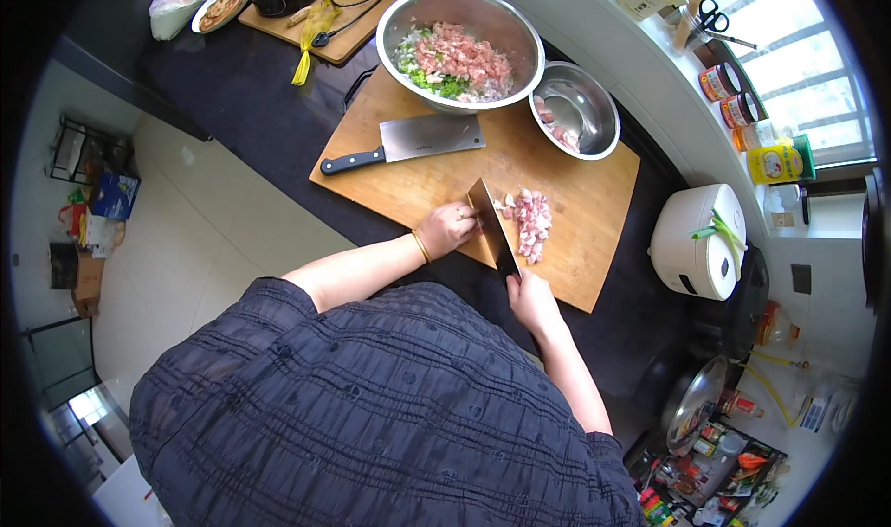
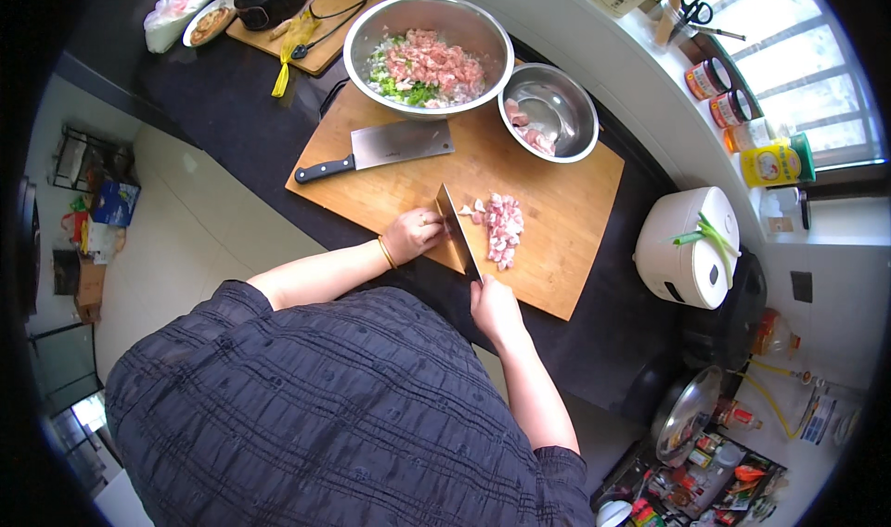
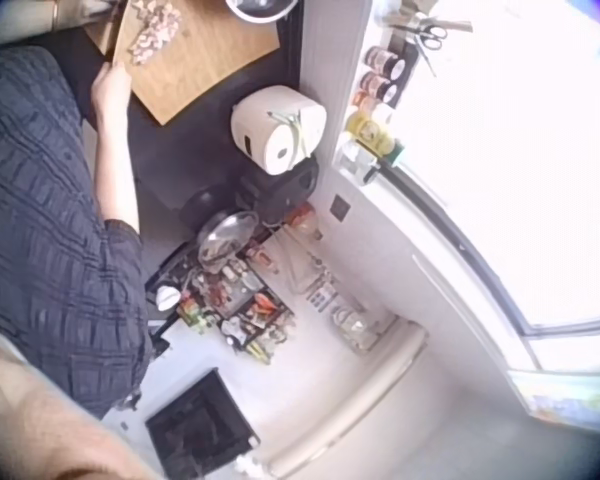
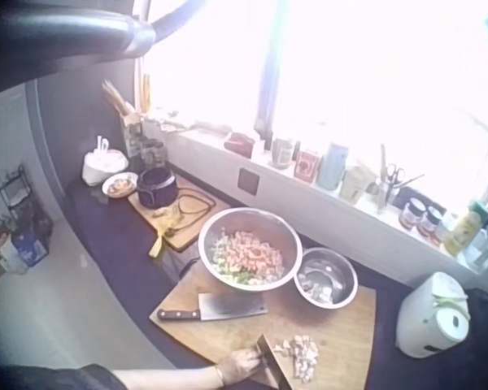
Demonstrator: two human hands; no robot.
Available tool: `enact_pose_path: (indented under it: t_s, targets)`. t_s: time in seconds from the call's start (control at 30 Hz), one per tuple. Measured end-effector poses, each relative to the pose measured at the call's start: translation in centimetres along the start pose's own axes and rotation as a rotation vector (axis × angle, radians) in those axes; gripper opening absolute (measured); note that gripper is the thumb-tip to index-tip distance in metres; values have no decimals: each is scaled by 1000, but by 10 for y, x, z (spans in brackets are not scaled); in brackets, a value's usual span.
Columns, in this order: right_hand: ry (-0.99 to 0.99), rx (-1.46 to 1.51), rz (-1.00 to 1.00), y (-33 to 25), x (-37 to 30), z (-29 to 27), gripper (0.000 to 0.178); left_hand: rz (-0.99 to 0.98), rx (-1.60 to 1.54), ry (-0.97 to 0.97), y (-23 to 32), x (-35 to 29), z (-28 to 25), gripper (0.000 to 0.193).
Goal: The person chops raw meat into small pieces on a wooden cutting board using a cleaver. They occasionally use a second knife to assist in gathering the chopped meat. The chopped meat is transferred into a metal bowl containing other ingredients.
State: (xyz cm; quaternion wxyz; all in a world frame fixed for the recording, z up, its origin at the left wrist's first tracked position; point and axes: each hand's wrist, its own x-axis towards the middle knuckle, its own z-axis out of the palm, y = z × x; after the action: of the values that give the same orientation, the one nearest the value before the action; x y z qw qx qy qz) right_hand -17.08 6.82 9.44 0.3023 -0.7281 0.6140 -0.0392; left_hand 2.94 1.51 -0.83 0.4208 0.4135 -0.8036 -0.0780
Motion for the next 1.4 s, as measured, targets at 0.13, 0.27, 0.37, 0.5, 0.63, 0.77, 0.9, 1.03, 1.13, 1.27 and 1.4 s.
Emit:
enact_pose_path:
  t_s: [0.13, 0.27, 0.37, 0.5, 0.63, 0.77, 0.9, 1.03, 1.13, 1.27, 1.4]
  targets:
    - [-19, 8, -4, -2, 8, -2, 22, -3, -26, -1, -2, -1, 1, 14]
    - [13, 42, -37, -7, 19, 1, 22, 3, -28, -10, -3, -1, 1, 13]
    - [32, 21, -28, -8, 34, 9, 22, 2, -36, -1, -3, 0, 0, 12]
    - [73, 3, -7, -10, 34, 18, 21, -6, -21, -17, -2, 3, -3, 13]
    - [7, 18, 9, 3, 10, 1, 21, 2, -22, -49, -3, -1, 0, 14]
    - [-51, -46, 34, 8, -6, -5, 20, 23, -21, -39, -3, -1, 1, 14]
    - [-9, -20, 14, -1, 17, 7, 20, 20, -38, -38, -3, -1, 2, 14]
    - [21, -69, 0, -15, 40, 13, 21, 12, -58, -55, 0, 4, -3, 13]
    - [27, -71, 12, -16, 40, 16, 21, -19, -51, -54, -2, 4, -1, 13]
    - [59, -70, 30, -16, 38, 22, 21, 44, -16, -24, 8, 14, -12, 14]
    - [81, -20, 8, -12, 37, 20, 21, 96, 45, -83, -2, 10, -1, 13]
